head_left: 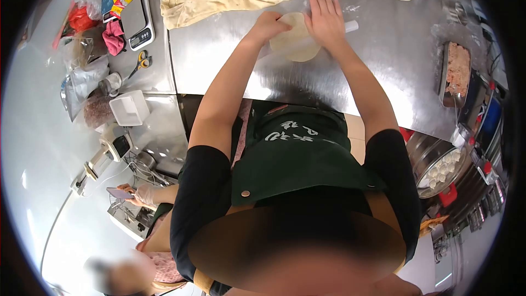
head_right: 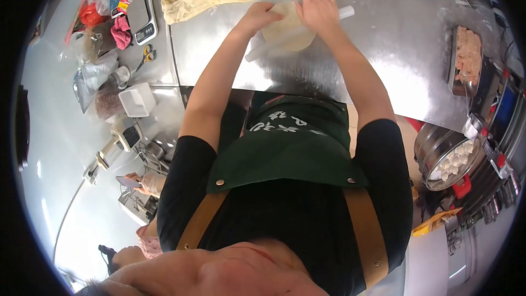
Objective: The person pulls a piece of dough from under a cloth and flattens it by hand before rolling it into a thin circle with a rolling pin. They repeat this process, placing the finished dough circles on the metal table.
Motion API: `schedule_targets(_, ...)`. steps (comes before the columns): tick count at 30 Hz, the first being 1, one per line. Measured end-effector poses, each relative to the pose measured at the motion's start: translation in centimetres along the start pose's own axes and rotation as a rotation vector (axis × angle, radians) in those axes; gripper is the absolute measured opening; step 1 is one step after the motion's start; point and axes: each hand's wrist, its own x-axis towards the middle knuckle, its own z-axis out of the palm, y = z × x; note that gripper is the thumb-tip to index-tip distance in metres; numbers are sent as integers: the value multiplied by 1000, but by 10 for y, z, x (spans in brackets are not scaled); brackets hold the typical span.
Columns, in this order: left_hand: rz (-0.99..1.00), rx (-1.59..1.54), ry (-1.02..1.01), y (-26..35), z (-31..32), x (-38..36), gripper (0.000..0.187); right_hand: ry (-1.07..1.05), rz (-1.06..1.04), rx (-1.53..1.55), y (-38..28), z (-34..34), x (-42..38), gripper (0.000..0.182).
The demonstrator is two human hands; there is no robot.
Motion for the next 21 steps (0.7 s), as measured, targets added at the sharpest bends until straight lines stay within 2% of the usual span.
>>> schedule_targets(3, 149, 238, -55, -14, 0, 14, 38, -151, 9, -64, 5, -19, -62, 61)
schedule_targets(6, 222, 693, 184, 9, 19, -13, 28, -205, -33, -4, 6, -47, -105, 55)
schedule_targets(9, 346, 918, 214, 22, 43, -39, 19, -246, -127, 11, 21, -57, -138, 47)
schedule_targets(11, 455, 918, 188, 43, 61, -64, 15, -286, -139, 86, 23, -70, -156, 40)
schedule_targets(15, 635, 849, 89, 84, 101, -76, 11, -152, 49, 172, 10, -103, -194, 42)
schedule_targets(18, 671, 785, -30, 124, 141, -69, 15, -79, 184, 203, 8, -120, -224, 39)
schedule_targets(21, 580, 682, -155, 167, 181, -50, 20, -50, 315, 220, 10, -130, -244, 36)
